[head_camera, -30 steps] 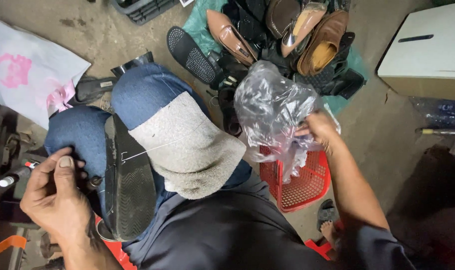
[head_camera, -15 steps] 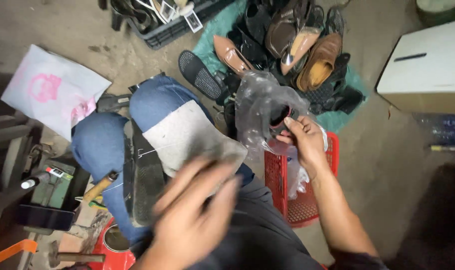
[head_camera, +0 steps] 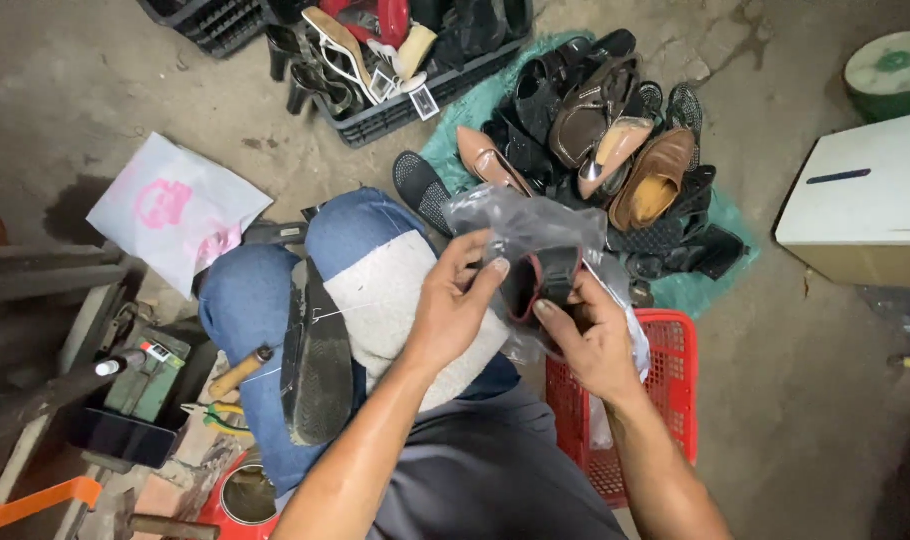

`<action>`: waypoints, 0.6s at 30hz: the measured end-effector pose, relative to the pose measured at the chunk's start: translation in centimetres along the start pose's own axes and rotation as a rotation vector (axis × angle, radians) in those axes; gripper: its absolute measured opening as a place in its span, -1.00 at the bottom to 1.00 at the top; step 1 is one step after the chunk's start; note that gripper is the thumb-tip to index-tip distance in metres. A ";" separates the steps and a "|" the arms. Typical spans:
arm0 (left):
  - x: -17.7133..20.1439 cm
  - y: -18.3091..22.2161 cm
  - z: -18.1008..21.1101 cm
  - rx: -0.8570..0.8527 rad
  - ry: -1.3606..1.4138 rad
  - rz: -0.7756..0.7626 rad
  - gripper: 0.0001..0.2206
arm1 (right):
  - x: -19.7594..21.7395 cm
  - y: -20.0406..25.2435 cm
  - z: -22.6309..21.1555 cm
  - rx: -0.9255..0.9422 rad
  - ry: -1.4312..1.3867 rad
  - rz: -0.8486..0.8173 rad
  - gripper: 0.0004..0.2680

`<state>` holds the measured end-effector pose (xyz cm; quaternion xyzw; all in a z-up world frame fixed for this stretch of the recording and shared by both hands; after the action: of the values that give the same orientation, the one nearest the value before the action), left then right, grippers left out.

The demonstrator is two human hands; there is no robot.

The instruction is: The person is performing various shoe repair tasks, including cleaning soles with a brush, stitching components, and inspecting finished work.

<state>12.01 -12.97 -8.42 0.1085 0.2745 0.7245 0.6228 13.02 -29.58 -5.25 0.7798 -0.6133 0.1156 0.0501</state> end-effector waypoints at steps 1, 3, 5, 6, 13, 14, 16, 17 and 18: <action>0.6 -0.9 -1.6 0.034 0.052 0.056 -0.61 | -0.2 -0.4 -0.7 0.029 0.010 -0.027 -0.91; 1.3 -1.8 -3.1 0.069 0.107 0.113 -0.68 | -0.2 -0.6 -1.2 0.057 0.022 -0.057 -0.92; 2.1 -2.0 -3.3 0.134 0.175 0.193 -0.85 | 0.1 -0.6 -0.8 0.060 -0.210 -0.072 -0.92; 2.1 -2.1 -3.5 0.134 0.176 0.193 -0.85 | 0.1 -0.9 -0.9 0.060 -0.209 -0.073 -0.92; 2.2 -1.7 -3.0 -0.007 0.259 0.180 -0.93 | 2.6 -3.7 1.2 -0.064 -1.133 0.128 -0.91; 2.1 -1.4 -2.8 -0.070 0.203 0.169 -0.90 | 2.7 -4.3 1.2 -0.094 -1.293 0.140 -0.92; 1.6 -0.5 -1.4 -0.111 0.146 0.164 -0.90 | 3.1 -4.9 1.2 -0.074 -1.285 0.197 -0.91; 1.6 0.2 -0.6 -0.147 0.092 0.180 -0.87 | 3.3 -5.2 1.3 -0.070 -1.284 0.241 -0.91; 1.7 -0.1 -1.3 -0.150 0.090 0.172 -0.87 | 3.8 -5.2 1.6 -0.062 -1.283 0.246 -0.91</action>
<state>11.15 -11.64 -9.89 0.0521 0.2367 0.7978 0.5520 19.05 -32.24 -5.60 0.6162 -0.6094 -0.3854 -0.3170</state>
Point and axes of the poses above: each hand's wrist, its own y-axis away from the middle knuckle, its own x-axis out of the back of the hand, z = x × y, the point moved 6 cm from there along -y, towards the middle knuckle, and after that the axes turned 13 degrees about x, right-handed, at the moved point
